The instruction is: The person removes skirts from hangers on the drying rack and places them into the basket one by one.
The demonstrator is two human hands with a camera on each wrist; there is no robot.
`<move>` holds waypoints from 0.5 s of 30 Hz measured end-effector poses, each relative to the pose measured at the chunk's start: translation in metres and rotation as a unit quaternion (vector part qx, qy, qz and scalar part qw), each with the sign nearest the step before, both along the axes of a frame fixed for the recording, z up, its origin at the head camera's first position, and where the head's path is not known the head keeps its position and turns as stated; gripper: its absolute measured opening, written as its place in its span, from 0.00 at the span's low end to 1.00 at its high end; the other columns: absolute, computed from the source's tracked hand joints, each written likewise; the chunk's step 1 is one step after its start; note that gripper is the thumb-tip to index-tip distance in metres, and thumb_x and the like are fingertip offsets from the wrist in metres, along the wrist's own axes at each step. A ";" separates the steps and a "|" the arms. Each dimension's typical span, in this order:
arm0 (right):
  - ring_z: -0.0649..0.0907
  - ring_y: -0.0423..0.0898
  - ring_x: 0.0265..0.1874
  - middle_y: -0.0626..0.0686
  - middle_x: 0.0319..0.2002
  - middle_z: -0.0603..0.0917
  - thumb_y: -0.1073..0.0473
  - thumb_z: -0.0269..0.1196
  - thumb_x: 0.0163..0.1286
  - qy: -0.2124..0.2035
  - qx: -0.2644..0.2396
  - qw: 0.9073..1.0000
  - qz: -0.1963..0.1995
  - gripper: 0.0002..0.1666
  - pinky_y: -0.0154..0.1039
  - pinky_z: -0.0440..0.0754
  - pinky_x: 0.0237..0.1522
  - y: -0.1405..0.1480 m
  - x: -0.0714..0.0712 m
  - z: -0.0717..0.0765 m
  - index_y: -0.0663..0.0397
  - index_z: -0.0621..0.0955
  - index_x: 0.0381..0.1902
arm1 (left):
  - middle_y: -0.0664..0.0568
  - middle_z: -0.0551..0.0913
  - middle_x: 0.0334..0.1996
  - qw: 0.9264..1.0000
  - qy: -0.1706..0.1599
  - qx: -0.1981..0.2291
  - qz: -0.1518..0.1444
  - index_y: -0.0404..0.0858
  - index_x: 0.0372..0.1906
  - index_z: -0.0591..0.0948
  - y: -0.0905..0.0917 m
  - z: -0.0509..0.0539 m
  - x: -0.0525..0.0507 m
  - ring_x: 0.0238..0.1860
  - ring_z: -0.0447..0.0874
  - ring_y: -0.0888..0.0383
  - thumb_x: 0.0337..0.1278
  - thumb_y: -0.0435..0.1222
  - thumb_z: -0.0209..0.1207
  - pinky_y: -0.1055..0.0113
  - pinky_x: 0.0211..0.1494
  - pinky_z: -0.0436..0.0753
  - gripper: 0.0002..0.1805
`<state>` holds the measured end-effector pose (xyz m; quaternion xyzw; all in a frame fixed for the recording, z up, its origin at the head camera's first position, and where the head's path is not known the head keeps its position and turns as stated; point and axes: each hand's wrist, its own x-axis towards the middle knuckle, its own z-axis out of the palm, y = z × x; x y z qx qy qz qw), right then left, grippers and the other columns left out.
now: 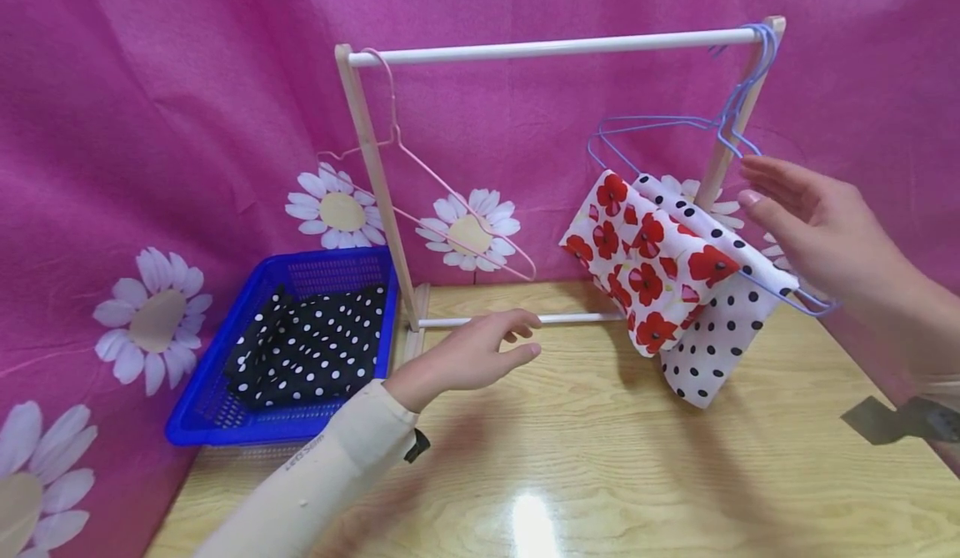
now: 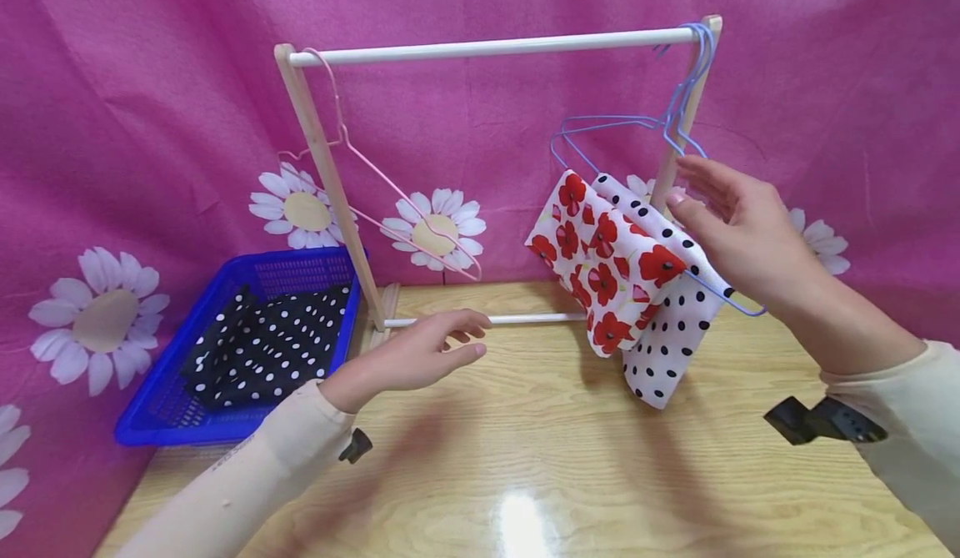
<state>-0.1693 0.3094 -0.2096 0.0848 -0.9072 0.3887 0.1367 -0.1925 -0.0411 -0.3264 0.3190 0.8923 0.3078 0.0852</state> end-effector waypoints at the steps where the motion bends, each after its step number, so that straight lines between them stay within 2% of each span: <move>1: 0.71 0.17 0.56 0.64 0.77 0.63 0.47 0.53 0.80 0.002 -0.004 1.000 -0.001 0.37 0.10 0.70 0.54 0.001 0.000 0.000 0.54 0.60 0.79 | 0.46 0.83 0.61 1.000 -0.004 0.001 -0.001 0.41 0.67 0.75 0.001 0.000 0.000 0.62 0.81 0.49 0.73 0.46 0.55 0.54 0.66 0.79 0.24; 4: 0.70 0.23 0.64 0.65 0.77 0.62 0.48 0.54 0.79 0.008 -0.016 1.000 -0.002 0.38 0.12 0.69 0.58 0.004 -0.002 0.000 0.57 0.59 0.79 | 0.47 0.82 0.62 1.000 -0.011 0.004 -0.008 0.42 0.68 0.75 0.004 -0.001 0.000 0.63 0.80 0.50 0.74 0.46 0.54 0.54 0.67 0.78 0.24; 10: 0.64 0.38 0.76 0.67 0.78 0.59 0.47 0.55 0.79 0.001 -0.013 1.000 -0.013 0.40 0.08 0.63 0.59 0.012 -0.005 -0.004 0.54 0.56 0.80 | 0.49 0.81 0.64 1.000 -0.008 0.008 -0.023 0.43 0.68 0.74 0.013 -0.001 -0.002 0.65 0.80 0.50 0.74 0.46 0.54 0.55 0.68 0.78 0.24; 15: 0.57 0.53 0.80 0.69 0.78 0.55 0.46 0.53 0.79 -0.018 -0.008 1.000 -0.024 0.42 0.06 0.58 0.59 0.016 -0.006 -0.007 0.55 0.53 0.81 | 0.50 0.81 0.64 1.000 -0.010 0.005 -0.029 0.44 0.68 0.74 0.019 -0.001 -0.003 0.65 0.80 0.53 0.74 0.47 0.54 0.56 0.67 0.79 0.24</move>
